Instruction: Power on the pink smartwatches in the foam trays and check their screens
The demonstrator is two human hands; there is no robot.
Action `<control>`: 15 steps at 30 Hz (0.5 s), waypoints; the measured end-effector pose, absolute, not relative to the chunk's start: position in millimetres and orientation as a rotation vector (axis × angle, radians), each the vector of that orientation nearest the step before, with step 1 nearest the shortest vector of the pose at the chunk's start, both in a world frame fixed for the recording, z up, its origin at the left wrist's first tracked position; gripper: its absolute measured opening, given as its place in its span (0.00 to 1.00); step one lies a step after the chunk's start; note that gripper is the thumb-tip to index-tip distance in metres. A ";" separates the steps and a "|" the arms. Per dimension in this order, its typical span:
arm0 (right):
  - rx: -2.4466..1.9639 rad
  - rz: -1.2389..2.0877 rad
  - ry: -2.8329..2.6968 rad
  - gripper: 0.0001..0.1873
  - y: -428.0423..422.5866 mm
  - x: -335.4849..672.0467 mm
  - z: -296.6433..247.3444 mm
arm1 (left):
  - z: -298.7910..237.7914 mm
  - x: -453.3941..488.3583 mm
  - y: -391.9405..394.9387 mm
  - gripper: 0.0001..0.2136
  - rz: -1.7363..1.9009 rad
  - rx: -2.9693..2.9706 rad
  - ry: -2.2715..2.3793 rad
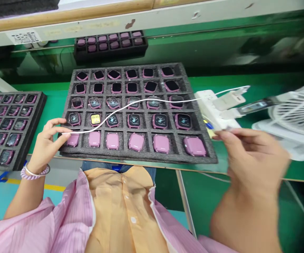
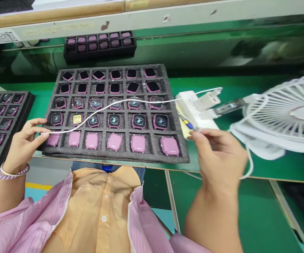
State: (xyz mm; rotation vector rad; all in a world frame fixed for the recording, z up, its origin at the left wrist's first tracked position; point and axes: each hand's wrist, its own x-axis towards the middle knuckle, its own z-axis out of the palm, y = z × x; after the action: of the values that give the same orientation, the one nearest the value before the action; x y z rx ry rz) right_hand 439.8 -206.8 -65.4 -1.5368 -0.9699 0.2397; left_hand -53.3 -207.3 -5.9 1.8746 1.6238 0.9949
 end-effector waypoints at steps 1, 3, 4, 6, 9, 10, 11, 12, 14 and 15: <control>-1.562 0.170 -1.115 0.25 -213.8 445.8 -63.7 | -1.7 -53.5 -213.4 0.09 0.917 1.940 1.635; -1.535 0.021 -1.477 0.23 -225.8 455.4 -58.6 | 5.2 -54.1 -220.9 0.09 0.744 2.067 1.633; -1.490 -0.042 -1.640 0.21 -230.5 458.1 -55.1 | 7.9 -54.8 -222.3 0.10 0.675 2.131 1.617; -1.385 -0.153 -1.867 0.18 -237.3 459.6 -46.5 | 12.6 -57.5 -221.3 0.11 0.573 2.267 1.557; -1.306 -0.242 -2.029 0.10 -240.4 457.6 -34.3 | 19.1 -63.6 -212.4 0.12 0.457 2.506 1.364; -1.293 -0.256 -2.063 0.08 -240.0 457.6 -31.5 | 21.1 -65.5 -208.1 0.13 0.413 2.615 1.309; -1.288 -0.261 -2.094 0.07 -239.4 458.3 -29.5 | 22.6 -67.0 -203.6 0.14 0.377 2.747 1.293; -1.288 -0.261 -2.125 0.07 -239.0 459.4 -28.2 | 23.8 -68.0 -199.3 0.15 0.333 2.865 1.283; -1.313 -0.240 -2.190 0.10 -239.3 462.5 -26.8 | 24.5 -68.1 -191.8 0.17 0.223 3.017 1.262; -1.331 -0.210 -2.223 0.11 -240.3 463.8 -26.2 | 24.2 -67.3 -189.0 0.18 0.184 3.034 1.233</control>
State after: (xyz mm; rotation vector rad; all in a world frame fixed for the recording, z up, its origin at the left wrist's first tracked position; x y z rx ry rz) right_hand 463.8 -240.3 -26.2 -1.3308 -2.2231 -0.2096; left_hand -67.3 -189.0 24.2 3.0342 1.2332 0.1835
